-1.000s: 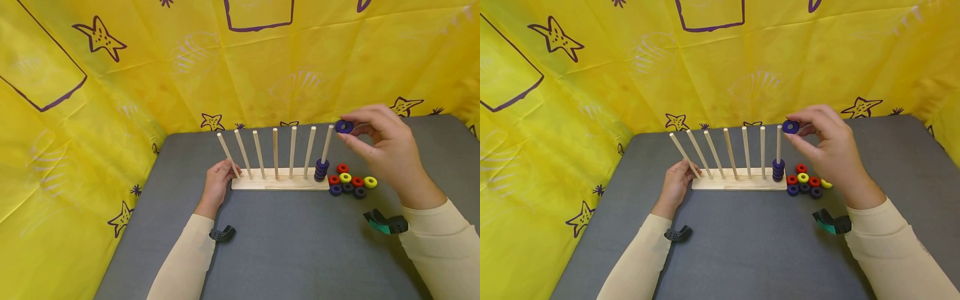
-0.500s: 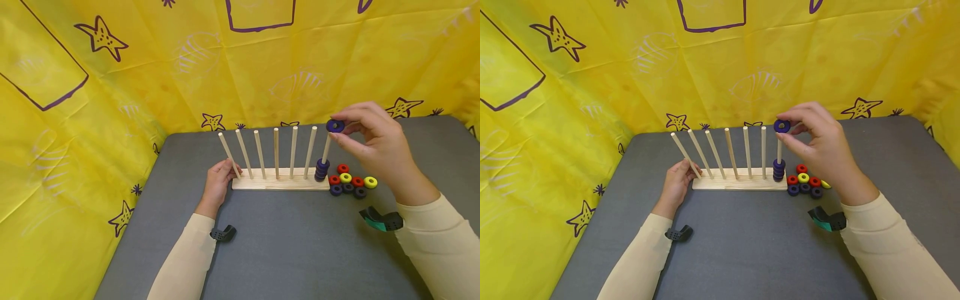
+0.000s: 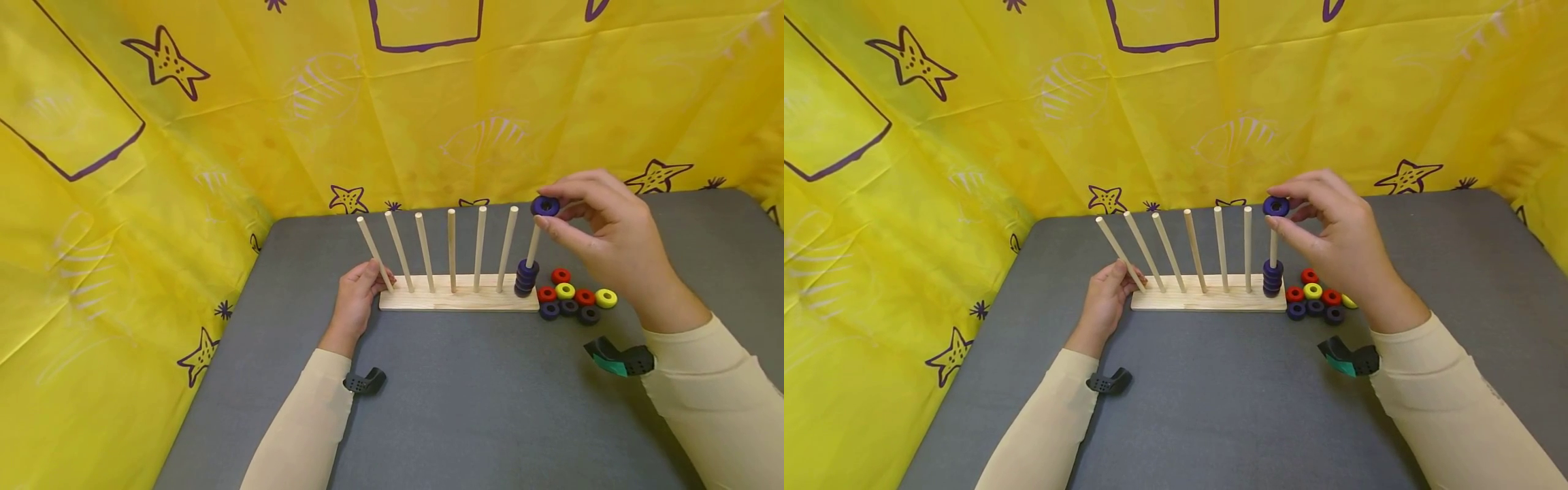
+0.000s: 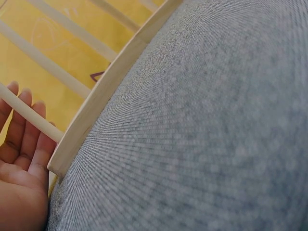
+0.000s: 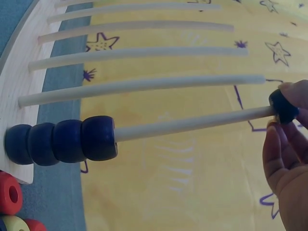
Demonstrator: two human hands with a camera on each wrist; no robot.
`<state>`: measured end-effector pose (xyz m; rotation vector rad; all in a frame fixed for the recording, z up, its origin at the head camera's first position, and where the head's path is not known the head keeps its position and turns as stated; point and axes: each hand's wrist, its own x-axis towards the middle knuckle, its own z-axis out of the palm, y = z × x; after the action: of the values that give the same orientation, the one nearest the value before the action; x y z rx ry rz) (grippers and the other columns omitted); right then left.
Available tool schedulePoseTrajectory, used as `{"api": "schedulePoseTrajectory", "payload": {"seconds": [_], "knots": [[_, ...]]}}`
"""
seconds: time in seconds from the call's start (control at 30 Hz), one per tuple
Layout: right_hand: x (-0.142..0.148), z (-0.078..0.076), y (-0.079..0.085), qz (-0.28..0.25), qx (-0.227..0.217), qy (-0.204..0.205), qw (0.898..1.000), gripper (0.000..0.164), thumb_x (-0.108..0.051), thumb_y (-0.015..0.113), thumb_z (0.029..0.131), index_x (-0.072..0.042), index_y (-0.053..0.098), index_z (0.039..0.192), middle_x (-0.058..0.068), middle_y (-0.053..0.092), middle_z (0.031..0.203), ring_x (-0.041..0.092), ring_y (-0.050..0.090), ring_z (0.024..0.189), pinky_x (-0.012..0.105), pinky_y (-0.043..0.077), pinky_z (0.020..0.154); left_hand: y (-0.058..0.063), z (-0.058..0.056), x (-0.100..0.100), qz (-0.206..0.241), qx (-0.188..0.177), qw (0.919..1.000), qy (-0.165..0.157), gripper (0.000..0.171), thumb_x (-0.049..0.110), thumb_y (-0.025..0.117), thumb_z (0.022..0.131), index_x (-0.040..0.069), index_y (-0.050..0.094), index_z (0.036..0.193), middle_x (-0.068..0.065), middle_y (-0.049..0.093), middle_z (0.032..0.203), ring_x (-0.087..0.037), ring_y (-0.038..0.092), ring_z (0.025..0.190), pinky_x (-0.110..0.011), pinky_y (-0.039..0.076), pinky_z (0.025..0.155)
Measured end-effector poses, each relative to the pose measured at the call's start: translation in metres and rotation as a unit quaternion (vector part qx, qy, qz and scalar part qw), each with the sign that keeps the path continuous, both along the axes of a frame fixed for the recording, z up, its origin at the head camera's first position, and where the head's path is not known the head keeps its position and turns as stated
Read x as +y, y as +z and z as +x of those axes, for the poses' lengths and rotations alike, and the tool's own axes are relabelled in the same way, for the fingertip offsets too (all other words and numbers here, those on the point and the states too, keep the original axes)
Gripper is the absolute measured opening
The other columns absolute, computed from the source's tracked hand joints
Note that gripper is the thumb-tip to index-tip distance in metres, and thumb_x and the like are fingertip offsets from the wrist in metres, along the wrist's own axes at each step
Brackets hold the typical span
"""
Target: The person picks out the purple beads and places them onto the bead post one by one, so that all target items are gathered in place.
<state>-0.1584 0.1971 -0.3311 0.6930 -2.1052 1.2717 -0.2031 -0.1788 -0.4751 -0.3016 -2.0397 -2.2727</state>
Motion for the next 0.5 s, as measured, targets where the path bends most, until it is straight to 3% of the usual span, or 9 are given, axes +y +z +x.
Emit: {"api": "schedulePoseTrajectory", "payload": {"seconds": [0.5], "knots": [[0.0031,-0.008,-0.0097,0.001,-0.013,-0.001,1.0,0.048,0.03,0.082,0.078,0.008,0.077,0.12,0.011,0.07,0.11,0.011,0.064,0.095,0.014,0.053,0.085,-0.0003,-0.001,0.0001,0.0,0.001,1.0,0.002,0.052,0.027,0.056,0.116,-0.023,0.065,0.106,-0.013,0.073,0.096,-0.025,0.072,0.095,-0.032,0.059,0.085]]}}
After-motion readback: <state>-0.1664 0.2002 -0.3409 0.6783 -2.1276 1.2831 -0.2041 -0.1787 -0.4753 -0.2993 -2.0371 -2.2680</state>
